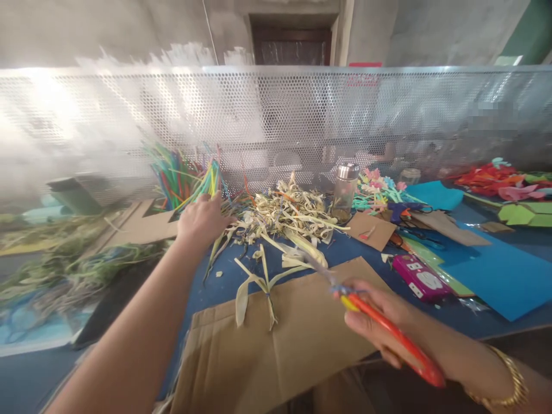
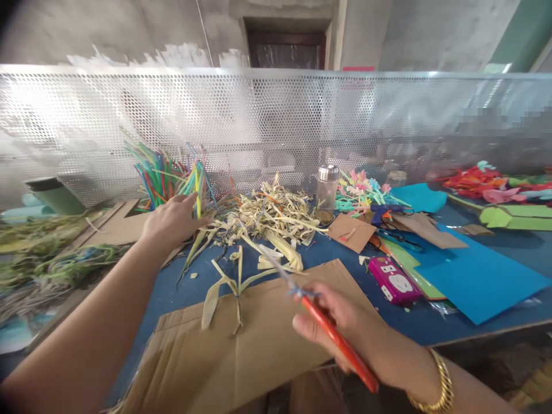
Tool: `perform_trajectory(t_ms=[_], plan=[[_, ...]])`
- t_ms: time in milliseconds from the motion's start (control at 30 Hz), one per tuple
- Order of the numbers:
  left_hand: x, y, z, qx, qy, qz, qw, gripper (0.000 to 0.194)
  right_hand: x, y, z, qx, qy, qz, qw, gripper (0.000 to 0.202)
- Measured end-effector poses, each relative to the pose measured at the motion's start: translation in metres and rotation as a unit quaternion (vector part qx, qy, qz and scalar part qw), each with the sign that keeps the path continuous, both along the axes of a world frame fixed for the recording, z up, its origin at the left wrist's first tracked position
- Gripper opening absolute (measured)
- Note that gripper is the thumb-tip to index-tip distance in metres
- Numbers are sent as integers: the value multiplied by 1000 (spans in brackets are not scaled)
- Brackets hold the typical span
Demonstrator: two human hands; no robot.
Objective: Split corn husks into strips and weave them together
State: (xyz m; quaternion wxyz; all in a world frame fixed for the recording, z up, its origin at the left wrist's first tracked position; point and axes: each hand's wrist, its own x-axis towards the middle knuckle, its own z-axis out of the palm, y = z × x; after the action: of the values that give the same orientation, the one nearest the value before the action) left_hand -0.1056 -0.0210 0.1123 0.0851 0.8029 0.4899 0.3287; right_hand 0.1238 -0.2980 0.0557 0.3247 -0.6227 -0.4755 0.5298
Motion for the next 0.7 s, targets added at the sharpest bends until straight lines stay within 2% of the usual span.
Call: perform_trajectory(t_ms=[67, 167, 233, 267, 333, 400, 467, 500, 567, 667, 700], plan=[[-1, -3, 7, 55, 142, 10, 988, 52, 19, 5, 5, 95, -182, -41, 978, 42], [-1, -32, 3, 72, 240, 17, 968, 44, 42, 17, -2, 166, -383, -64, 906, 37], [2, -61, -11, 69, 277, 30, 958, 53, 49, 28, -11, 183, -466, -64, 863, 38], [5, -75, -20, 34, 299, 39, 953, 54, 51, 34, -14, 186, -498, -62, 845, 39], [13, -99, -43, -11, 334, 0, 943, 47, 51, 47, -21, 178, -549, -54, 815, 39], [18, -113, -64, -34, 361, -30, 931, 38, 50, 58, -26, 157, -584, -46, 795, 37], [18, -116, -75, -46, 358, -43, 931, 27, 50, 68, -31, 138, -607, -42, 781, 32], [16, -115, -75, -50, 353, -47, 933, 23, 51, 71, -33, 132, -615, -41, 776, 30], [6, -112, -65, -53, 338, -44, 939, 20, 54, 76, -34, 128, -632, -37, 763, 26], [-25, -106, -34, -47, 304, -13, 951, 22, 58, 81, -25, 143, -674, -44, 724, 24], [-40, -104, -23, -48, 279, 15, 959, 22, 57, 83, -21, 162, -685, -51, 709, 25]])
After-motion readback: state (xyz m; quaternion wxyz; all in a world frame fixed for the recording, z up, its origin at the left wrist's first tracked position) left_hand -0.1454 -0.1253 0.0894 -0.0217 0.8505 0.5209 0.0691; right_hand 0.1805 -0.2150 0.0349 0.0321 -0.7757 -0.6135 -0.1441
